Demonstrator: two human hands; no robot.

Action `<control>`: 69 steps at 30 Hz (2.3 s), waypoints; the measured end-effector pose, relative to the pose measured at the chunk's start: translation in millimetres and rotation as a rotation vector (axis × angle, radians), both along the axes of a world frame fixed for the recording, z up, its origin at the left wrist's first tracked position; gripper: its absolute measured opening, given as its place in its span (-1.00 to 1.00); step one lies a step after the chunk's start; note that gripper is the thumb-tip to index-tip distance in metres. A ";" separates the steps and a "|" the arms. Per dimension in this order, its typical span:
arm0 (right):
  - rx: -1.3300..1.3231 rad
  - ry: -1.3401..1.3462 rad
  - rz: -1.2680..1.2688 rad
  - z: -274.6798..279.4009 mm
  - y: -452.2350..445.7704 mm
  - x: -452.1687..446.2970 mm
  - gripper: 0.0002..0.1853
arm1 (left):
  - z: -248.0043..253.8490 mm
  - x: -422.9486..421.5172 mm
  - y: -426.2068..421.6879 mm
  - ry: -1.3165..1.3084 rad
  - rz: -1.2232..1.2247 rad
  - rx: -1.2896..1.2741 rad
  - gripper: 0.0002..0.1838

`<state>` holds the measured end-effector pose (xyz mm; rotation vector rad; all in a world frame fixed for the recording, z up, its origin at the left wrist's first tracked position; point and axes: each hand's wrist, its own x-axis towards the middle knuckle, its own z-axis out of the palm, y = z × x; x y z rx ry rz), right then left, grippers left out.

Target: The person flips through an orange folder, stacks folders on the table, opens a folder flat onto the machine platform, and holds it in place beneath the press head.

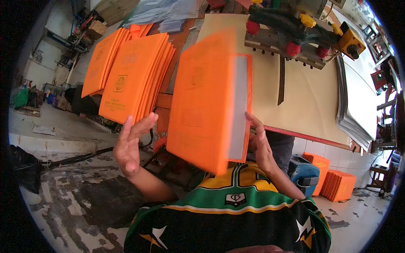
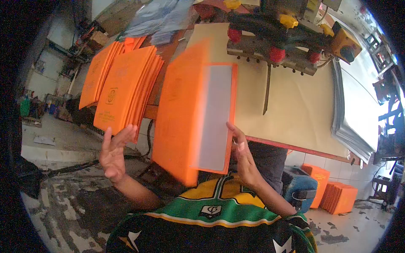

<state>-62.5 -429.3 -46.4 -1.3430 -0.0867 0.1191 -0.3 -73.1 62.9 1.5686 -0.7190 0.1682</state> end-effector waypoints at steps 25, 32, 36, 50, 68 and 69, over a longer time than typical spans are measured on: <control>0.059 0.027 0.036 -7.2 8.8 -12.8 -0.06 | -63.3 26.8 -25.9 0.558 0.334 0.598 -0.28; 0.253 0.053 -0.169 -12.6 19.3 -8.6 -0.30 | -27.4 10.3 -14.6 0.592 0.215 0.208 -0.33; 0.376 0.093 -0.175 -12.2 20.4 -9.5 -0.27 | -1.1 -5.4 -12.4 0.512 0.184 0.084 -0.33; 0.609 0.175 0.211 63.5 53.7 36.5 -0.26 | -26.5 -18.9 1.6 0.302 0.153 -0.524 0.38; -0.172 -0.203 0.286 68.8 29.0 92.4 -0.69 | 22.2 37.5 11.0 0.240 0.612 -0.966 -0.39; -0.170 -0.202 0.287 61.0 21.8 92.0 -0.69 | 32.1 45.2 24.0 0.172 0.640 -0.957 -0.39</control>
